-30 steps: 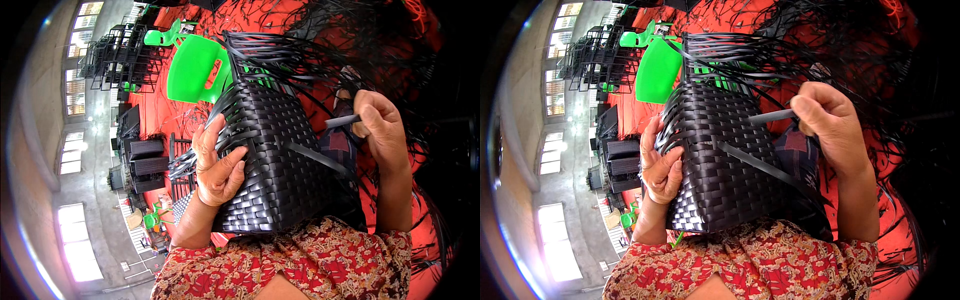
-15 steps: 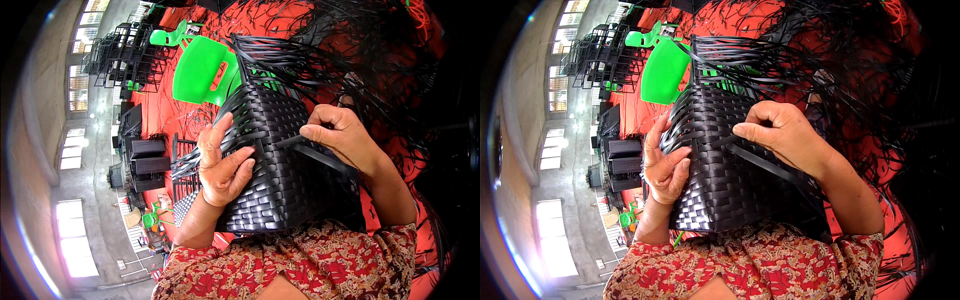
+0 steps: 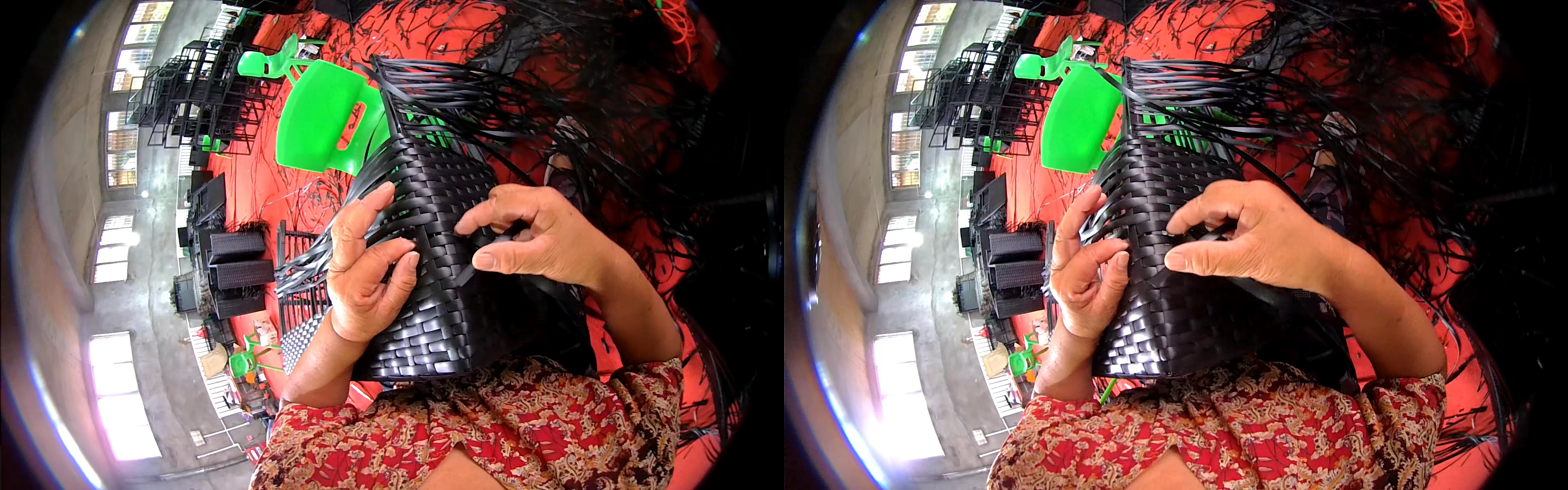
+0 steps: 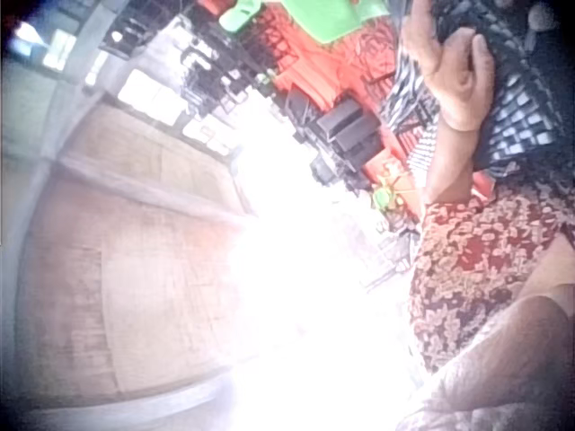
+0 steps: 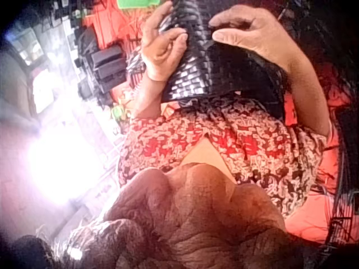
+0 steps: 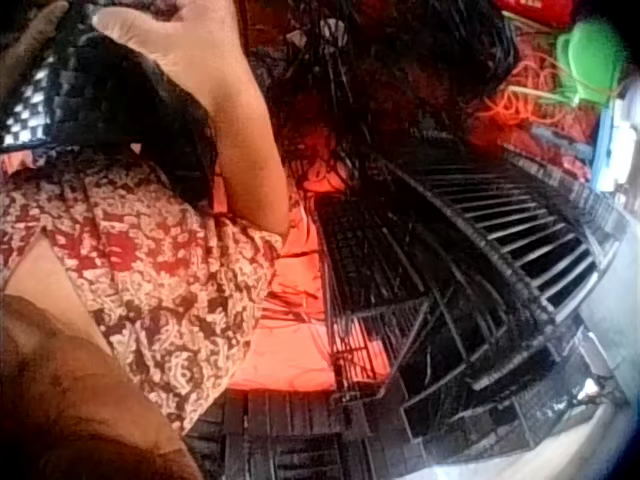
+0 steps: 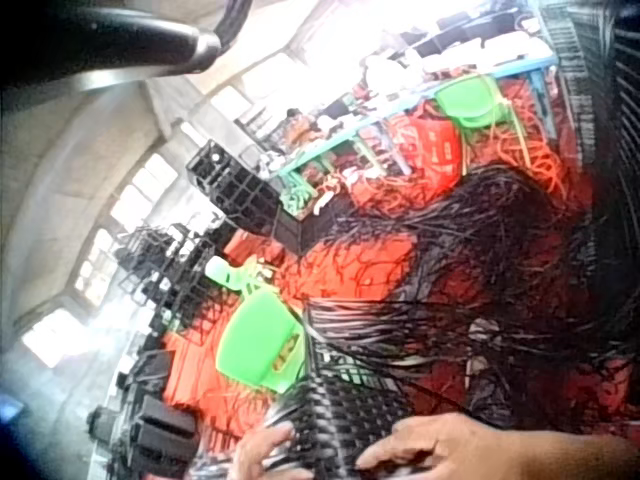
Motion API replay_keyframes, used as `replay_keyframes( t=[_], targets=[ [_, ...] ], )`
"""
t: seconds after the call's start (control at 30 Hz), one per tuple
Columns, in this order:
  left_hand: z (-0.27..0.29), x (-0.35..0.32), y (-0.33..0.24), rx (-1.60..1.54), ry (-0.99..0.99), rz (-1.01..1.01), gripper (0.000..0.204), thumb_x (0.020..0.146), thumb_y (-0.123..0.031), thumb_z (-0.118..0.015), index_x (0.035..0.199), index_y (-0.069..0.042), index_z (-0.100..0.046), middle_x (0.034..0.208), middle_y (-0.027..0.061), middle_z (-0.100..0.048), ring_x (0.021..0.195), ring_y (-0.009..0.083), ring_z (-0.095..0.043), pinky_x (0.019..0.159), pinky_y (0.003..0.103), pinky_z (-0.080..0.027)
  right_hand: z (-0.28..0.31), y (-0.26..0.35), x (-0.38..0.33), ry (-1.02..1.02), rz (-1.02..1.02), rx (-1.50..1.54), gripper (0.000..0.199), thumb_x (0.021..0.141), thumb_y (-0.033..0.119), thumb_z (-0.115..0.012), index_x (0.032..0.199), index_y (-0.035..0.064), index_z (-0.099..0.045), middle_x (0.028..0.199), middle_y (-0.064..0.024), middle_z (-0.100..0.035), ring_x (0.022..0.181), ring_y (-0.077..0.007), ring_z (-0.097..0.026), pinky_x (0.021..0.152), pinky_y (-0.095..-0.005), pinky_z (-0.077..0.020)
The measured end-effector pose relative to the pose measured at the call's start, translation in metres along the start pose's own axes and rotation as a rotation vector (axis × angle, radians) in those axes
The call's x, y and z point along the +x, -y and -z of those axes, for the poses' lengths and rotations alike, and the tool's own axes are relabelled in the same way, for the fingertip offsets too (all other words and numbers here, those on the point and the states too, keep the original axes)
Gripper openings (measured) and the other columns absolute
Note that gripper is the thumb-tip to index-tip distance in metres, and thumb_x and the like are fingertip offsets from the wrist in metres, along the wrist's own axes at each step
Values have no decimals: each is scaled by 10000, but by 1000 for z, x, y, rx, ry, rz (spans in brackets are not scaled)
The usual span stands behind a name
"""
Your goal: The person sits on the floor and weaves a black plastic basket by hand. They interlace black plastic strips through the vertical frame of the basket, tightening the weave and adjusting the structure as they work.
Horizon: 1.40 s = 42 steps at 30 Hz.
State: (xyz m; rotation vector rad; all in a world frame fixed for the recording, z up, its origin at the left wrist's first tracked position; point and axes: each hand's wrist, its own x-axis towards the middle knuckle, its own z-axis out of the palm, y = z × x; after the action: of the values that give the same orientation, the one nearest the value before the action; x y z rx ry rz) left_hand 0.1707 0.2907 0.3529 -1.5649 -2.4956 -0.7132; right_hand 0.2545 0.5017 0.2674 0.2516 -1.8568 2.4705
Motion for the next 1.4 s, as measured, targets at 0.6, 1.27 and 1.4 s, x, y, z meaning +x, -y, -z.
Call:
replay_keyframes(
  t=[0.6,1.27,1.4],
  targets=[
    [-4,17,-2,-29,65,-91,255,675,4,-645,925,-33,-677,1328,263,-444,1193,361,-452,1025,456,-276,-13,3,-15,-77,40,13,249,751,117,-730,964,34,-630,733,45,-473,683,-60,-408,604,-218,-351],
    [18,-19,12,-270,-276,9,286,690,57,-544,918,-34,-690,1232,216,-485,1074,264,-490,906,355,-413,-14,-4,10,-34,-152,126,136,870,103,-610,977,21,-630,754,75,-516,665,-4,-428,587,-176,-350],
    [8,-10,9,-200,-104,-6,311,643,5,-603,935,-56,-691,1297,207,-475,1096,304,-487,933,387,-350,-20,-1,9,-75,-145,101,111,868,78,-595,956,20,-628,770,70,-522,684,-11,-443,609,-181,-368]
  ],
)
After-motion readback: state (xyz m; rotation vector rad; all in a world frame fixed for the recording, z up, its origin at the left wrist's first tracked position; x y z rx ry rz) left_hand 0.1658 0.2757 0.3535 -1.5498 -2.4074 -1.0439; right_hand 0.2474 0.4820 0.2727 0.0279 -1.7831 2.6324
